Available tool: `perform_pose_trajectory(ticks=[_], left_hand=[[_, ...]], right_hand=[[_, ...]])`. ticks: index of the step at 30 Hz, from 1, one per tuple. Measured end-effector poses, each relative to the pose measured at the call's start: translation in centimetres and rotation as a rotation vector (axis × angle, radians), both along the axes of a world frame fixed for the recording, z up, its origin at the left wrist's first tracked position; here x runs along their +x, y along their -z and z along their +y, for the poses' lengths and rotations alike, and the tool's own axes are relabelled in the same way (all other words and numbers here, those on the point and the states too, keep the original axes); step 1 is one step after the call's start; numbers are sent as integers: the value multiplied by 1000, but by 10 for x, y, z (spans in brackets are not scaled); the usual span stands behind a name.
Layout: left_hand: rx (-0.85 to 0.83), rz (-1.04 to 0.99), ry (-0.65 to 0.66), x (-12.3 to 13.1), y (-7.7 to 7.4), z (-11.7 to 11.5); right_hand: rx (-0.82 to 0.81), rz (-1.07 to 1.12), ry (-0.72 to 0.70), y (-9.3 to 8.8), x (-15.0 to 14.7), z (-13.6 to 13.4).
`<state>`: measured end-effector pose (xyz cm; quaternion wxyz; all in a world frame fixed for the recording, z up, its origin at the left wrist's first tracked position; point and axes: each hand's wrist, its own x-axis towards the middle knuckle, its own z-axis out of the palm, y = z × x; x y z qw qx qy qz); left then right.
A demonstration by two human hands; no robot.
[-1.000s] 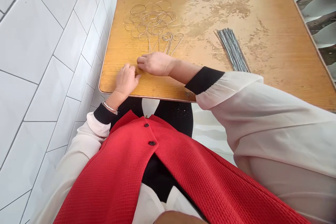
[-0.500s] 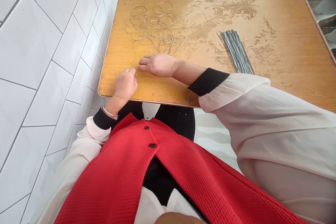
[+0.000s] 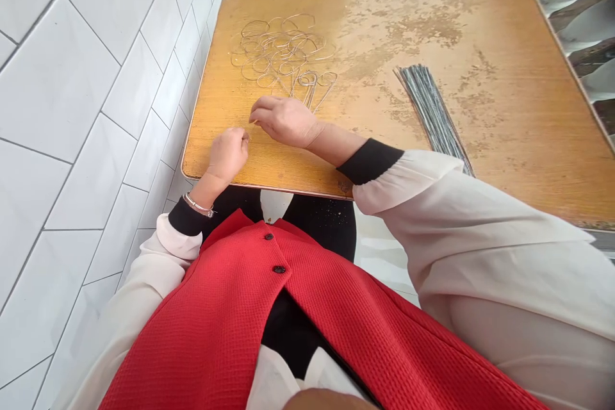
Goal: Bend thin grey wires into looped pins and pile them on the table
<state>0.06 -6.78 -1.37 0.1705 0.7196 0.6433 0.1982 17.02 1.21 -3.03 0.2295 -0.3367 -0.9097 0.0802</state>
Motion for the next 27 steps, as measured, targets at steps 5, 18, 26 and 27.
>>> perform_pose_trajectory(ticks=[5,18,26,27], left_hand=[[-156,-646,-148,-8,14,11],[-76,-683,-128,7,14,1],[32,-505,-67,8,22,-4],[49,-476,-60,8,22,-4]], right_hand=[[-455,626,395,6,-4,-19],[-961,1085,429,-19,-27,-39],[-1010,1221,347,-16,-29,-42],[-1027,1243,349,-16,-29,-43]])
